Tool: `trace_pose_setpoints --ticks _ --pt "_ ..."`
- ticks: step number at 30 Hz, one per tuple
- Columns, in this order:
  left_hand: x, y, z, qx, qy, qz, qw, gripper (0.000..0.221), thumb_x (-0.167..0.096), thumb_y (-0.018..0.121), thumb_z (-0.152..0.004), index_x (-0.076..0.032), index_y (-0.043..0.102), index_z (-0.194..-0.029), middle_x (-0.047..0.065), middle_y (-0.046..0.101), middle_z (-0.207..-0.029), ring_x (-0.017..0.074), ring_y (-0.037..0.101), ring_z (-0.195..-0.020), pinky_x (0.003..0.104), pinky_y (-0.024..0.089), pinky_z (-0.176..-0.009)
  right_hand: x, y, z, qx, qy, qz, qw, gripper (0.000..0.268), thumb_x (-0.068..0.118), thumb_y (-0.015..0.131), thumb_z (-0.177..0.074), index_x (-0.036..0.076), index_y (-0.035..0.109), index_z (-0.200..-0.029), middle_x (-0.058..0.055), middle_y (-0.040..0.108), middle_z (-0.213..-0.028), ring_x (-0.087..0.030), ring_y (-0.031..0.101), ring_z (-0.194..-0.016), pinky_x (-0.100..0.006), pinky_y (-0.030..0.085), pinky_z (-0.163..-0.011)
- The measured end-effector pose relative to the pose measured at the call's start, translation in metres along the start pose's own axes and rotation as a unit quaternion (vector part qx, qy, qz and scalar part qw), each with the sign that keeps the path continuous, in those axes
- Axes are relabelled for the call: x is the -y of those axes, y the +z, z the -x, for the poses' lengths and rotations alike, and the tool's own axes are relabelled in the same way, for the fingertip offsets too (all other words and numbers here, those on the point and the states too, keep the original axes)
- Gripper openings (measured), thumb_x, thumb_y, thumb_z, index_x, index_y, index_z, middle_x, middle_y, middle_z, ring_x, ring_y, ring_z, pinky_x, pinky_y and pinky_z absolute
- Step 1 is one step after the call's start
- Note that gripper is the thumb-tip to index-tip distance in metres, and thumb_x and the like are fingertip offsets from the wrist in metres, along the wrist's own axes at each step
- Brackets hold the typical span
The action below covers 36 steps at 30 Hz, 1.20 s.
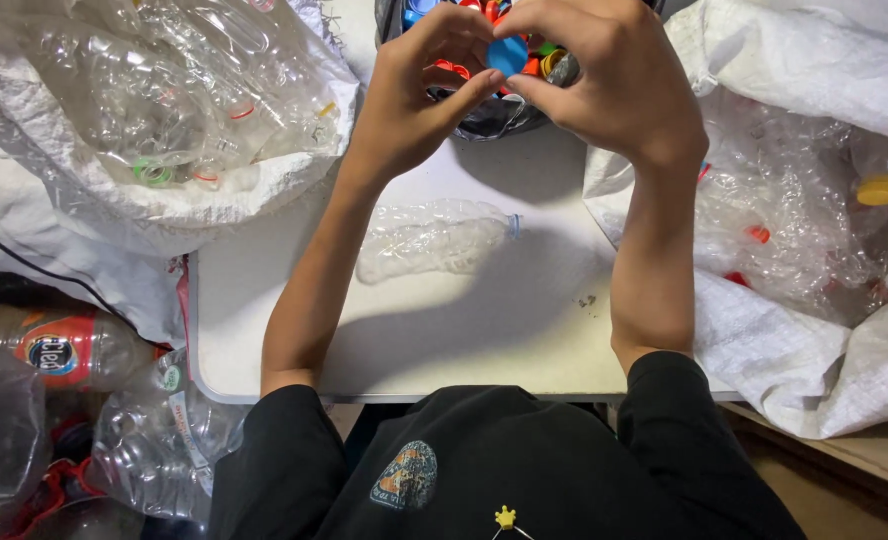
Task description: Sorting through bags of plastic bottles and removing the caps for separate recycling.
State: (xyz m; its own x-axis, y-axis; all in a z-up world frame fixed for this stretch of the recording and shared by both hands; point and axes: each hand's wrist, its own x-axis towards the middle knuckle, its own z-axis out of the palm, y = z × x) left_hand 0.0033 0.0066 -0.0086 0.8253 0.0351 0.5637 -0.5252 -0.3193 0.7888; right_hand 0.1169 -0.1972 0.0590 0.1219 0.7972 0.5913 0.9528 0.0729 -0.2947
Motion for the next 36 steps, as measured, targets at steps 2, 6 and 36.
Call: trace_pose_setpoints --ticks 2,6,36 --pt "-0.003 0.0 -0.001 0.002 -0.027 0.008 1.0 0.03 -0.005 0.077 -0.108 -0.003 0.057 -0.13 0.005 0.072 -0.112 0.0113 0.073 -0.106 0.027 0.063 -0.089 -0.004 0.001 0.003 0.0 0.004 0.006 1.0 0.029 0.005 0.083 -0.095 0.002 0.067 -0.119 -0.014 0.071 -0.111 -0.032 0.071 -0.107 -0.04 0.054 -0.092" --pt "-0.001 0.0 -0.001 -0.013 -0.048 0.004 0.999 0.028 -0.006 0.077 -0.108 -0.002 0.06 -0.129 0.005 0.073 -0.113 0.0112 0.076 -0.102 0.027 0.066 -0.088 -0.006 0.005 0.006 -0.006 0.003 0.018 1.0 0.032 0.007 0.084 -0.094 0.002 0.069 -0.121 -0.014 0.072 -0.114 -0.033 0.07 -0.107 -0.04 0.054 -0.093" --pt "0.016 0.017 0.017 0.408 -0.2 -0.202 0.868 0.049 -0.026 0.089 -0.082 -0.004 0.064 -0.118 0.014 0.073 -0.109 0.0299 0.071 -0.099 0.038 0.057 -0.085 -0.094 0.056 0.042 -0.011 0.213 0.134 0.968 0.01 0.004 0.07 -0.097 -0.003 0.07 -0.103 -0.02 0.073 -0.097 -0.034 0.071 -0.085 -0.045 0.054 -0.075"
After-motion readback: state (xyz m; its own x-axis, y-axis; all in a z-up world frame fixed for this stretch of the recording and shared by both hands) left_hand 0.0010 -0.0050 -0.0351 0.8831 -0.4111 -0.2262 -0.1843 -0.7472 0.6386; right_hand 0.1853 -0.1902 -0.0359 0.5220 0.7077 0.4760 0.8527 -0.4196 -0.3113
